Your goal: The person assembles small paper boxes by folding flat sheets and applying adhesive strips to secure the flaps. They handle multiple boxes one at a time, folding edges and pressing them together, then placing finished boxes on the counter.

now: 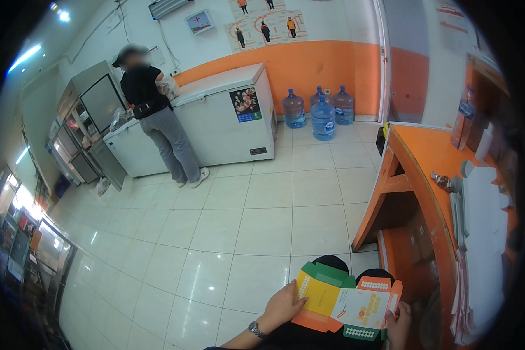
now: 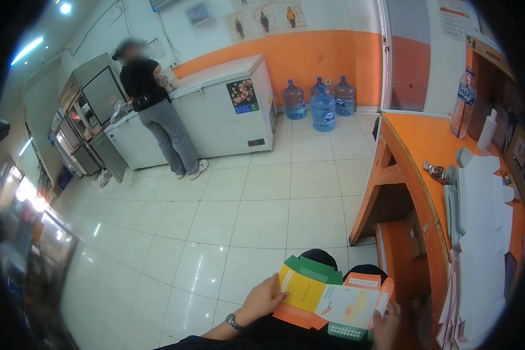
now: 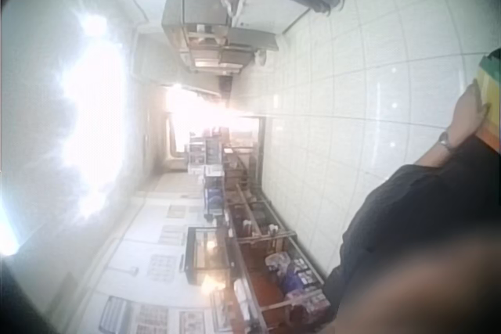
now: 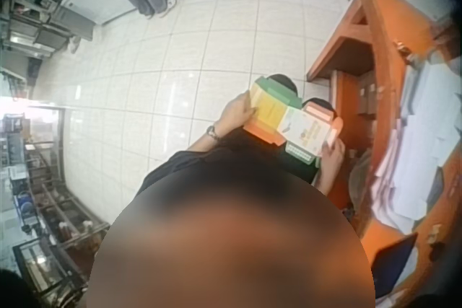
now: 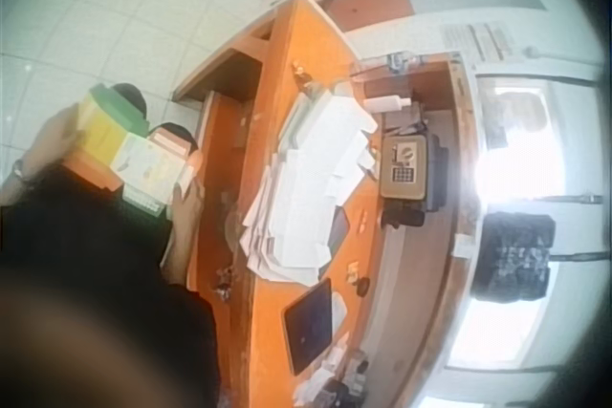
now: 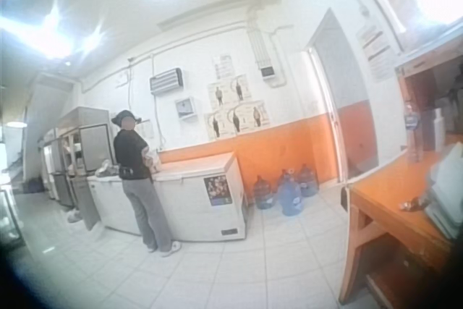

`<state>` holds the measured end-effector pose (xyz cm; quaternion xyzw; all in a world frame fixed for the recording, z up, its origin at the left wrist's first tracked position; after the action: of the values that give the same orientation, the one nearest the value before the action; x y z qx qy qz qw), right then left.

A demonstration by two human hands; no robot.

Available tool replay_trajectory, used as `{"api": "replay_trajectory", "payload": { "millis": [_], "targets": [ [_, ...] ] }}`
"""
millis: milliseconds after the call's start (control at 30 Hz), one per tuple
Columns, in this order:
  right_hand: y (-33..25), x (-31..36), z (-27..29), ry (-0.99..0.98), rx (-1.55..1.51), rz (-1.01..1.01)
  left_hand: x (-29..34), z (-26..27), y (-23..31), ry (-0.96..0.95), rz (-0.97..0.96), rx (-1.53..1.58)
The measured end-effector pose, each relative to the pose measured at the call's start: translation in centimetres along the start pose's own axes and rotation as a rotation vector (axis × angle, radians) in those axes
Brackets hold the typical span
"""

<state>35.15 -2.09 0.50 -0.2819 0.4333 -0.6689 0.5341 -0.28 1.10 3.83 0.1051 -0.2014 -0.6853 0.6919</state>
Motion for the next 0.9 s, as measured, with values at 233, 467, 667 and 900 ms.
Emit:
{"api": "replay_trajectory", "payload": {
  "millis": [233,467,667,900],
  "targets": [
    [0.8,-0.3,0.0,0.009,-0.529,-0.191,0.3,-0.1,0.2,0.042,-0.039,-0.01],
    [0.2,0.4,-0.5,-0.021,-0.784,-0.192,0.3,0.1,0.3,0.125,-0.109,-0.017],
    [-2.1,0.6,0.3,-0.138,-0.808,-0.276,0.4,0.2,0.6,0.093,-0.087,0.02],
    [-3.4,0.9,2.2,-0.208,-0.948,-0.369,-0.1,0.6,0.0,0.015,-0.046,0.111]
  ]
}}
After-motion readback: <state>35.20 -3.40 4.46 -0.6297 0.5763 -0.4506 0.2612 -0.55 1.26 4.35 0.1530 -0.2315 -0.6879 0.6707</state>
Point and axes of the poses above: each hand's wrist, its own x-axis away from the middle knuckle, its own z-axis out of the back of the hand, y = z × x, the point moved 2 cm from there along -x, towards the middle knuckle, and after that the axes turned 13 degrees about -x, right-handed, at the moved point
